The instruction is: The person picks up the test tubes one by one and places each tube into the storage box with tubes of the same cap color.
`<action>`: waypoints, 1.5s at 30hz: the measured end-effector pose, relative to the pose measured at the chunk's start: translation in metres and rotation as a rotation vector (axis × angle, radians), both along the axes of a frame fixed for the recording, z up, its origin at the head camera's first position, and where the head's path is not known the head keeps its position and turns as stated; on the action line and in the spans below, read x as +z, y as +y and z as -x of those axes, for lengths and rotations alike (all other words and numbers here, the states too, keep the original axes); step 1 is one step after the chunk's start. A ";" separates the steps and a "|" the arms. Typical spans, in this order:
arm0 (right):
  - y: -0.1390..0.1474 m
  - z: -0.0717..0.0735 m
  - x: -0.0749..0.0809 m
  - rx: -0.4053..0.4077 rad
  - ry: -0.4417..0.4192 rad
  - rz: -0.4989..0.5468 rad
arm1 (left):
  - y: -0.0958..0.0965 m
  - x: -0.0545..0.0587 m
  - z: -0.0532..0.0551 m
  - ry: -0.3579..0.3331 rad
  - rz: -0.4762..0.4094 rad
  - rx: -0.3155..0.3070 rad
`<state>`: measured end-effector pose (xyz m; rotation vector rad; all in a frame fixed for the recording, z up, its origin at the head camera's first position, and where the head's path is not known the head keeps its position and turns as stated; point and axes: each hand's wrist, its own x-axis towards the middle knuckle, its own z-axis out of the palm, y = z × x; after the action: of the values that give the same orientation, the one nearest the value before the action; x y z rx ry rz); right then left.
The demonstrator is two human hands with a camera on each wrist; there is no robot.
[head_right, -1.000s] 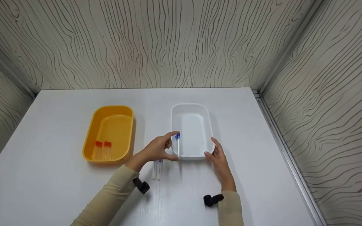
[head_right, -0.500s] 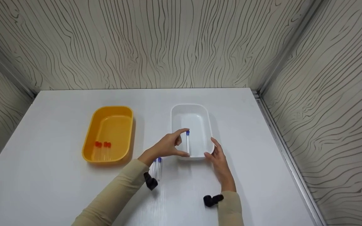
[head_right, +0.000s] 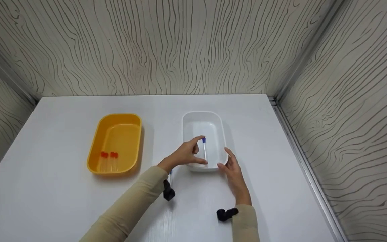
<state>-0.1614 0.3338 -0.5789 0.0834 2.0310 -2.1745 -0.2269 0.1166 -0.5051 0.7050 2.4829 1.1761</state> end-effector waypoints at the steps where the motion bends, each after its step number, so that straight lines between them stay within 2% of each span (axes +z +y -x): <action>1: 0.000 0.000 0.000 -0.003 -0.001 -0.002 | 0.002 -0.001 0.000 0.001 0.015 0.006; 8: -0.003 0.001 -0.001 -0.005 0.006 0.014 | 0.012 -0.005 0.001 0.017 0.108 0.006; 13: -0.003 0.001 -0.002 -0.014 0.001 0.021 | 0.017 -0.007 0.001 0.013 0.217 0.021; 19: -0.003 0.000 0.000 -0.019 0.006 -0.008 | 0.021 -0.008 -0.001 0.021 0.300 0.037; 26: -0.002 -0.001 0.001 -0.029 0.000 -0.006 | 0.024 -0.010 -0.002 0.022 0.328 0.047; 34: -0.003 0.000 0.000 -0.046 -0.009 0.000 | 0.025 -0.010 -0.003 0.123 0.399 0.033; 39: -0.004 -0.001 0.001 -0.045 -0.008 -0.020 | 0.023 -0.010 -0.004 0.156 0.392 0.015; 45: -0.003 -0.002 0.002 -0.041 -0.012 -0.039 | 0.022 -0.013 -0.006 0.217 0.340 -0.003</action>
<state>-0.1593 0.3309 -0.5767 0.1439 2.0833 -2.1539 -0.2205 0.1382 -0.5181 0.7714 2.7611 0.6767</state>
